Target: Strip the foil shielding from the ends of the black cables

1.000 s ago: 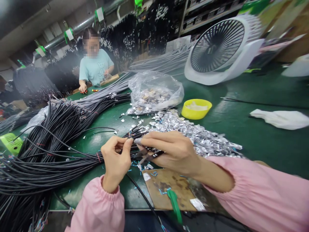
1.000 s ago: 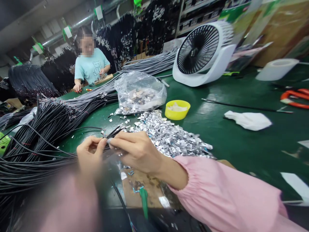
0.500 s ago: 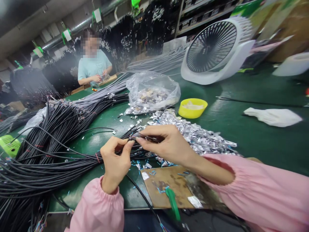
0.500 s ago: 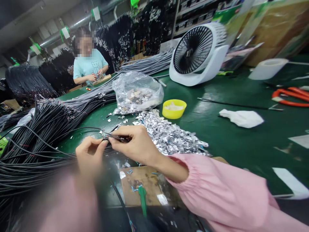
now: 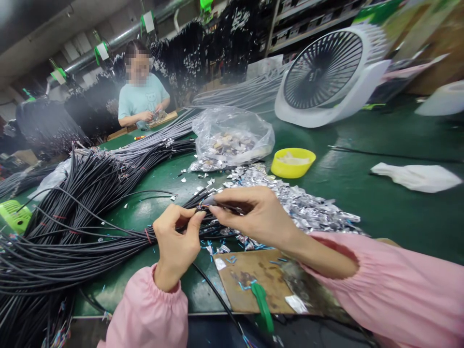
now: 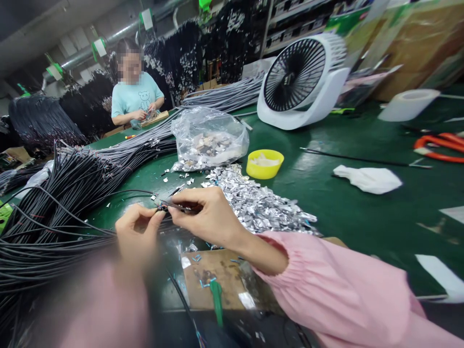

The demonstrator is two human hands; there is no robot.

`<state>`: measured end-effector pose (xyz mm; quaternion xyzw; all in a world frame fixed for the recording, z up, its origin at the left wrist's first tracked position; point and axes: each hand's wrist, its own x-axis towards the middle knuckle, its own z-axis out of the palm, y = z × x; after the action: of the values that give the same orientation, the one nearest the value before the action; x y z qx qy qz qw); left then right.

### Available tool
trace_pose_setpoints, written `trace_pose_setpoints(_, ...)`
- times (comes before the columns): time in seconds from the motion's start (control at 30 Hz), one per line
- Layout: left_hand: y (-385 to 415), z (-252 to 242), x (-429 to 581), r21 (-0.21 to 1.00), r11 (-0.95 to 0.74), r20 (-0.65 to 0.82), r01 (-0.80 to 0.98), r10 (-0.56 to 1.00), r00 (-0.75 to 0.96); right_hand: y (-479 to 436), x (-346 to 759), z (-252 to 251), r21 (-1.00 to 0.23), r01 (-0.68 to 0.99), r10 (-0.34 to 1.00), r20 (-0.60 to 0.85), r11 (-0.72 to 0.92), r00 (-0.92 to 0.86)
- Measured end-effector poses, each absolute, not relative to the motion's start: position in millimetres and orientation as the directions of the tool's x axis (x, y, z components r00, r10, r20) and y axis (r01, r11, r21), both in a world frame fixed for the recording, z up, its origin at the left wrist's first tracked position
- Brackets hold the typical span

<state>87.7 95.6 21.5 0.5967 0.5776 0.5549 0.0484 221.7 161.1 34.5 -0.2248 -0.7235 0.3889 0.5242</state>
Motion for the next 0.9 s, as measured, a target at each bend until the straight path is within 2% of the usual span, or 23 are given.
trace_pose_setpoints(0.23,95,23,89,0.732,-0.31,0.57,0.607,0.767,-0.295,163,221,33,-0.78,-0.049,0.721,0.598,0.623,-0.35)
trace_pose_setpoints(0.4,96,27,89,0.843,-0.275,0.436,0.463,0.853,-0.286,165,219,30,-0.798,0.007,0.729,0.547,0.603,-0.411)
trace_pose_setpoints(0.5,97,30,87,0.884,-0.256,0.381,0.39,0.88,-0.286,167,218,31,-0.874,-0.031,0.786,0.451,0.484,-0.423)
trace_pose_setpoints(0.67,99,33,86,0.901,-0.244,0.358,0.357,0.886,-0.296,167,220,36,-0.948,-0.232,0.807,0.307,0.216,-0.504)
trace_pose_setpoints(0.9,99,33,86,0.901,-0.217,0.342,0.375,0.887,-0.31,165,224,40,-0.973,-0.231,0.808,0.145,0.011,-0.572)
